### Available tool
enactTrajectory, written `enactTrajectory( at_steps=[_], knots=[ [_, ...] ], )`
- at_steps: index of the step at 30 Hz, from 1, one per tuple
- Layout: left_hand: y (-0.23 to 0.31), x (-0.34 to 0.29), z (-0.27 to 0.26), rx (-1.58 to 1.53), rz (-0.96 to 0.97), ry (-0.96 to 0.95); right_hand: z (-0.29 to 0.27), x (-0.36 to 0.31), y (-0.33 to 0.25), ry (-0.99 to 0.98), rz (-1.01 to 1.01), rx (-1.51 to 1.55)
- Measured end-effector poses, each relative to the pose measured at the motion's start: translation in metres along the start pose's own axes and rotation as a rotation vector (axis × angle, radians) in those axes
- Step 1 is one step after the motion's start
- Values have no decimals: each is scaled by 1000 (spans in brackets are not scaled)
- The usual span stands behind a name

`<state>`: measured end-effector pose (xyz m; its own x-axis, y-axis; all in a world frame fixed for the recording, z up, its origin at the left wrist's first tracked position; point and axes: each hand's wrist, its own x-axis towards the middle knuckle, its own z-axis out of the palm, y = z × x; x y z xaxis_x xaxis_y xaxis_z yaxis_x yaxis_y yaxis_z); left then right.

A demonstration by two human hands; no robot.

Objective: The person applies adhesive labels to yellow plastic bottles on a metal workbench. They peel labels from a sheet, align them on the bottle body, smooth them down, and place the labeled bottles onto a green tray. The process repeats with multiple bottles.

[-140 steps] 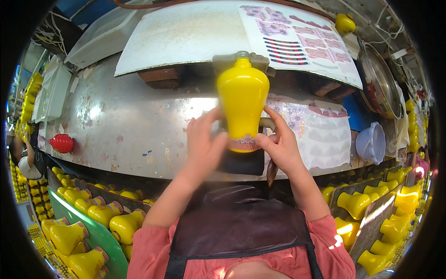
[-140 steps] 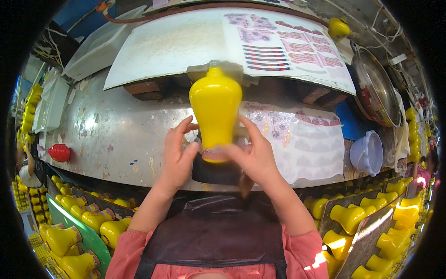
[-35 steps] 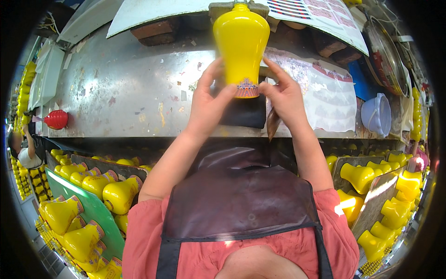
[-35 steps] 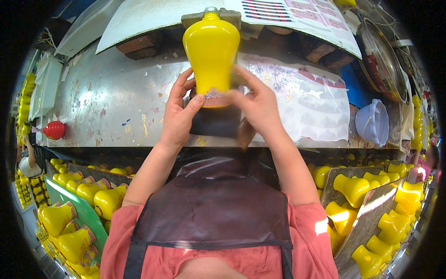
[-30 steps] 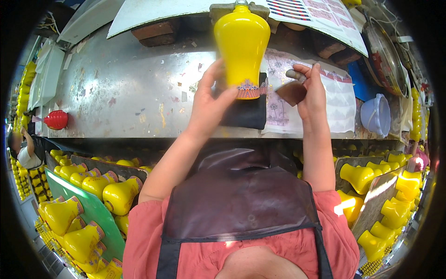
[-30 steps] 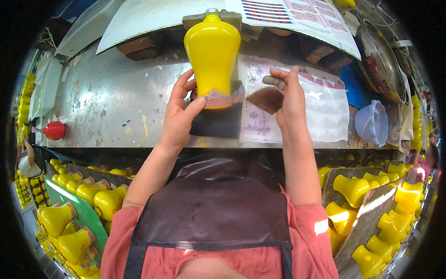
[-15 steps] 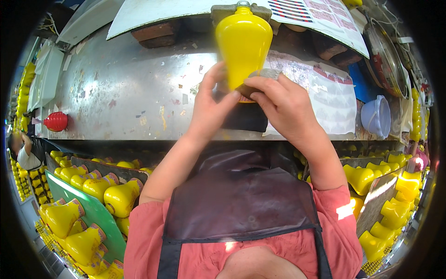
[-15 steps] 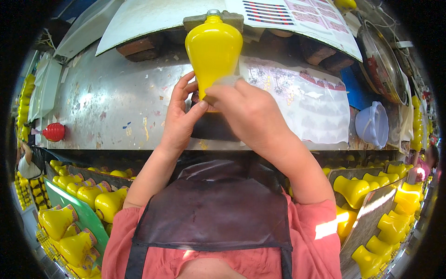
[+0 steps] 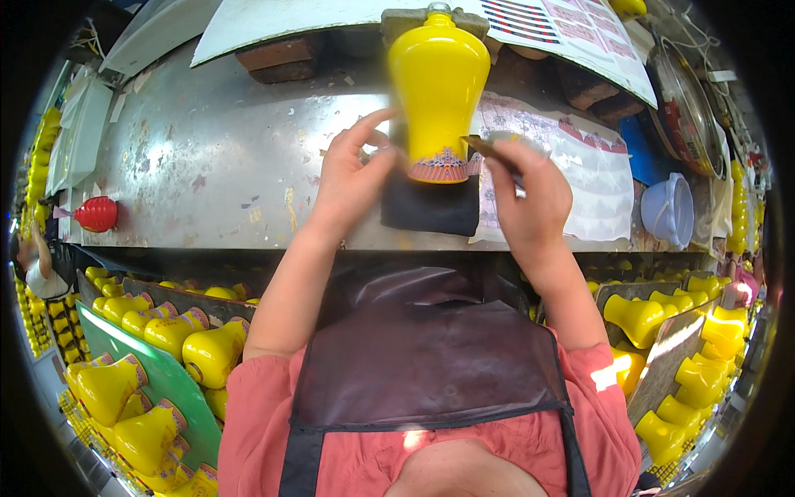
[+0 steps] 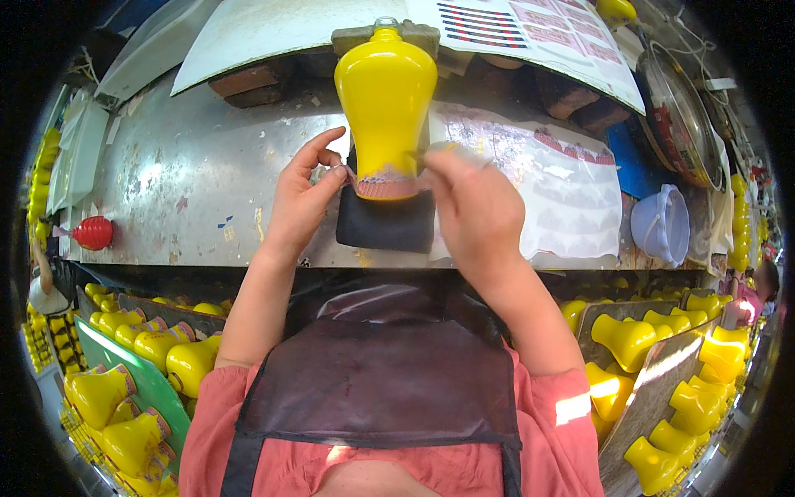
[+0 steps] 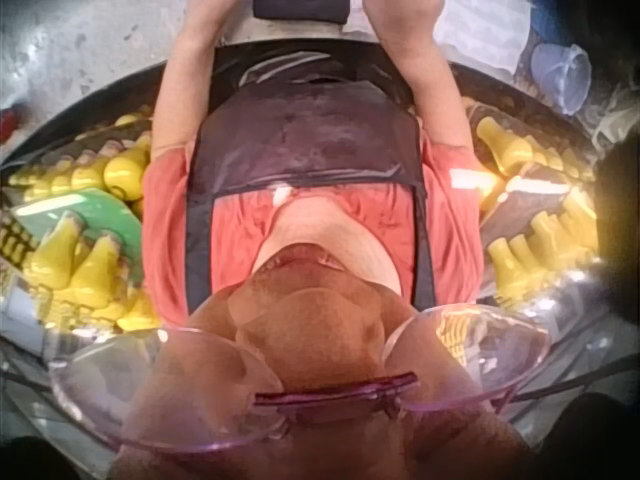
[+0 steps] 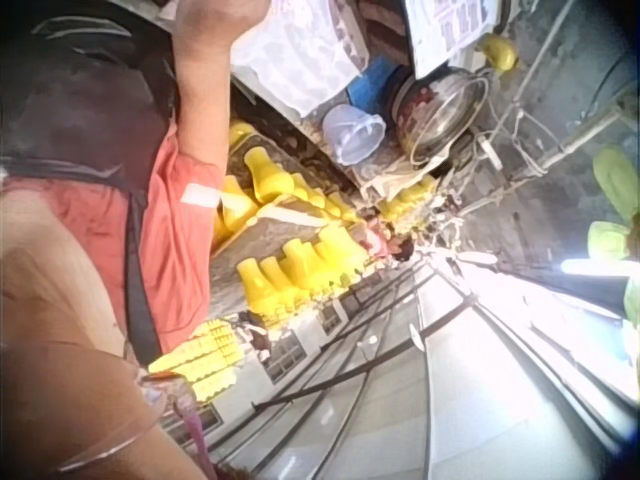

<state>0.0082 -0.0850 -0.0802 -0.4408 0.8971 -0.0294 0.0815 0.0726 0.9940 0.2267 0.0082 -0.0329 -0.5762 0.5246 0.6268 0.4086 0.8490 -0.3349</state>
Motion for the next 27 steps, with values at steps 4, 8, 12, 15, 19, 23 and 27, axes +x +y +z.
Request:
enactTrajectory(
  at_steps=[4,8,12,15,19,23,27],
  knots=[
    [0,1,-2,236,51,25,-7,7,-21,-98,-335,27],
    [-4,-2,-4,493,101,69,-8,29,-38,-228,-333,42],
    [-6,-14,-1,719,262,326,-2,53,-36,-202,-106,63],
    [0,-30,6,756,419,419,-5,59,-30,-242,-96,55],
    [11,-56,22,779,561,283,-5,59,-21,-265,-119,60],
    [9,-66,36,768,518,236,-5,45,-16,-86,-33,26],
    [-2,-66,39,749,480,253,0,18,-9,-119,175,242]
  ],
)
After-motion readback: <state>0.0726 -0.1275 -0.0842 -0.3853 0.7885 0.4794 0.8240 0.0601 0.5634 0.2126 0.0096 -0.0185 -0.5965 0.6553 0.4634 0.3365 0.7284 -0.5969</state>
